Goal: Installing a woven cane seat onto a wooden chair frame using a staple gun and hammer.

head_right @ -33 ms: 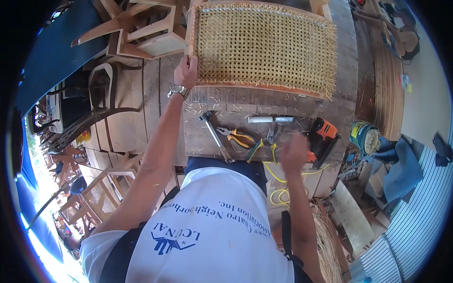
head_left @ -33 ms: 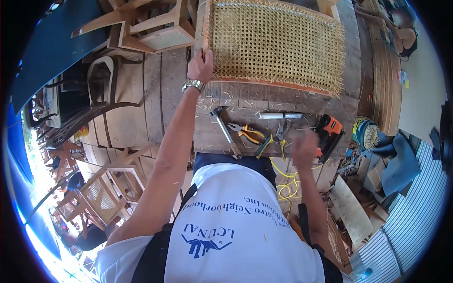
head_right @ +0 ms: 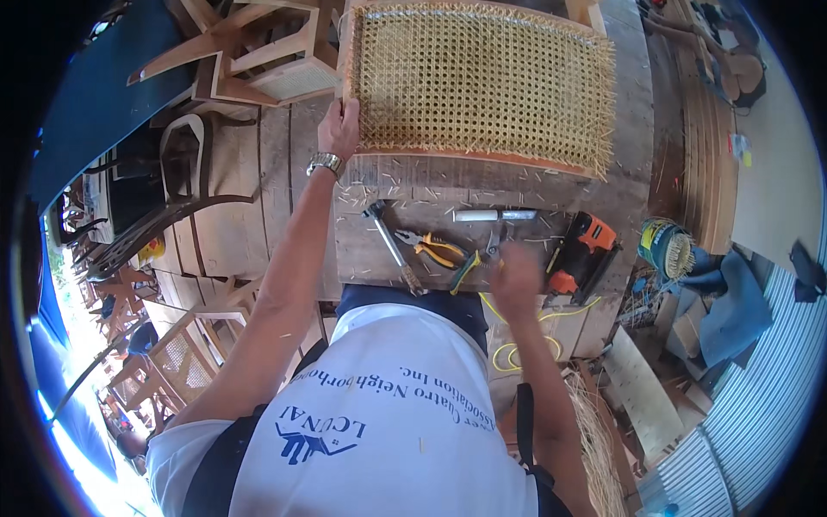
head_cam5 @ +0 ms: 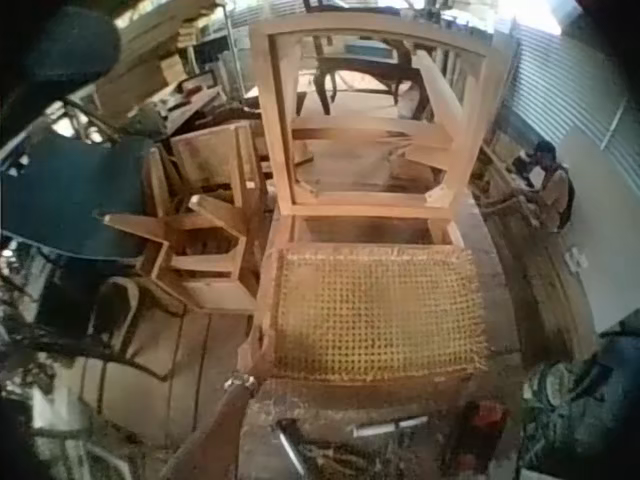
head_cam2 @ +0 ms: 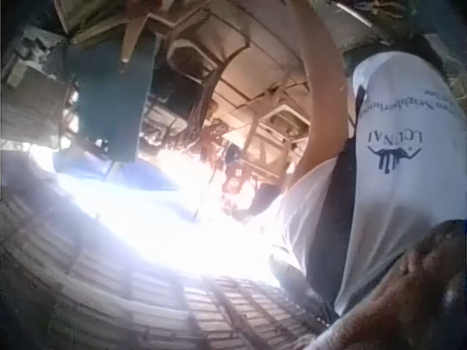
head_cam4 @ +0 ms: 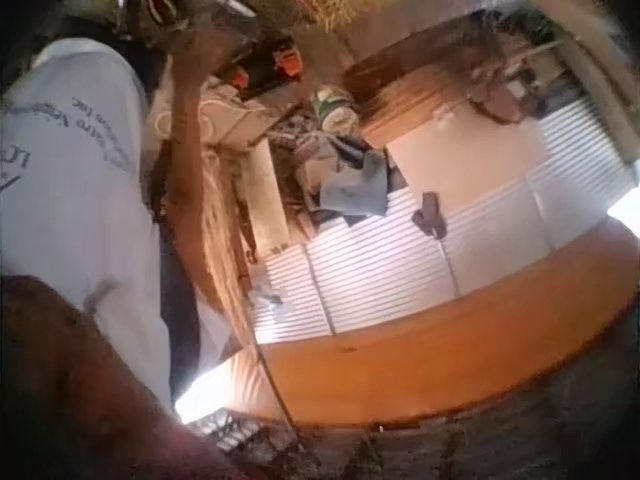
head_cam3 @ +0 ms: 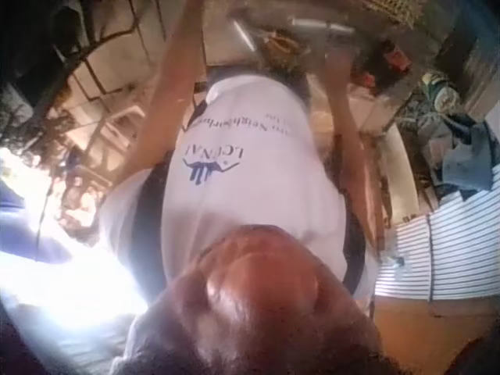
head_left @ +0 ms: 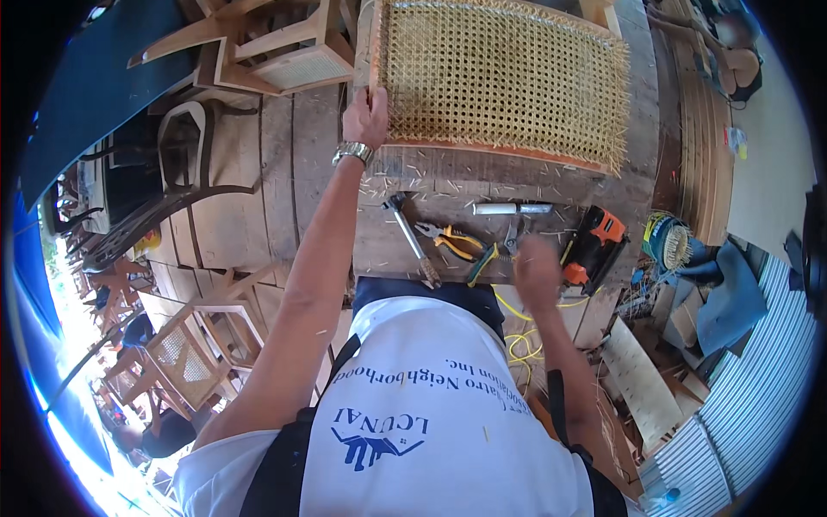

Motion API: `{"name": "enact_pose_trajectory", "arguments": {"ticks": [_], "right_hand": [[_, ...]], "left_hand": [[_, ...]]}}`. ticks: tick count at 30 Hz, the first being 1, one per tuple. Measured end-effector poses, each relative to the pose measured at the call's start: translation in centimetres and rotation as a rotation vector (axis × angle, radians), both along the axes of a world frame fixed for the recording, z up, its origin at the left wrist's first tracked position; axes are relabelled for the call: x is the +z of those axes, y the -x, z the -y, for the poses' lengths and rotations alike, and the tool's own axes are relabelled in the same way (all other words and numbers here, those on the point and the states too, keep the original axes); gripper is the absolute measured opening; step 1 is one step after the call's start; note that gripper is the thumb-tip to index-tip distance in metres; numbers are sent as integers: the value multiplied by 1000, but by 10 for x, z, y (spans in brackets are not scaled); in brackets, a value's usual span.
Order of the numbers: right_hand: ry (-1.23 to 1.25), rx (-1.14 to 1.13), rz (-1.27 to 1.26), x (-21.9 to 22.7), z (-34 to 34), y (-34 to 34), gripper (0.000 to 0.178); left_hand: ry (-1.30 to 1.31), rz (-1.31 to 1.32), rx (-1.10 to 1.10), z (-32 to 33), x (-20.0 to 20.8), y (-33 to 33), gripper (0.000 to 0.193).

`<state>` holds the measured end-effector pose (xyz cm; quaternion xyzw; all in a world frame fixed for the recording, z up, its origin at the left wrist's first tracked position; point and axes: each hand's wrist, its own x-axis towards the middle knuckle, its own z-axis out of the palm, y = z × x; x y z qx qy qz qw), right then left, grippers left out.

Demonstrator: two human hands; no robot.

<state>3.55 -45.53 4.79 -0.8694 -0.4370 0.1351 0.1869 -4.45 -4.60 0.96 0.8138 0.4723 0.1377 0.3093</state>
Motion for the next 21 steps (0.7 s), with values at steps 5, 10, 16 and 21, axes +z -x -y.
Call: {"name": "enact_pose_trajectory", "arguments": {"ticks": [5, 10, 16, 21], "right_hand": [[227, 223, -362, -23, -48, 101, 47], [292, 242, -265, -59, -86, 133, 58], [243, -189, -689, -35, -95, 130, 34], [19, -397, -1201, 38, -114, 101, 27]], "left_hand": [[467, 261, 161, -4, -6, 2, 71], [498, 289, 256, -5, -24, -3, 88], [588, 396, 214, -4, -33, -3, 84], [652, 560, 235, -13, -74, 5, 78]]}}
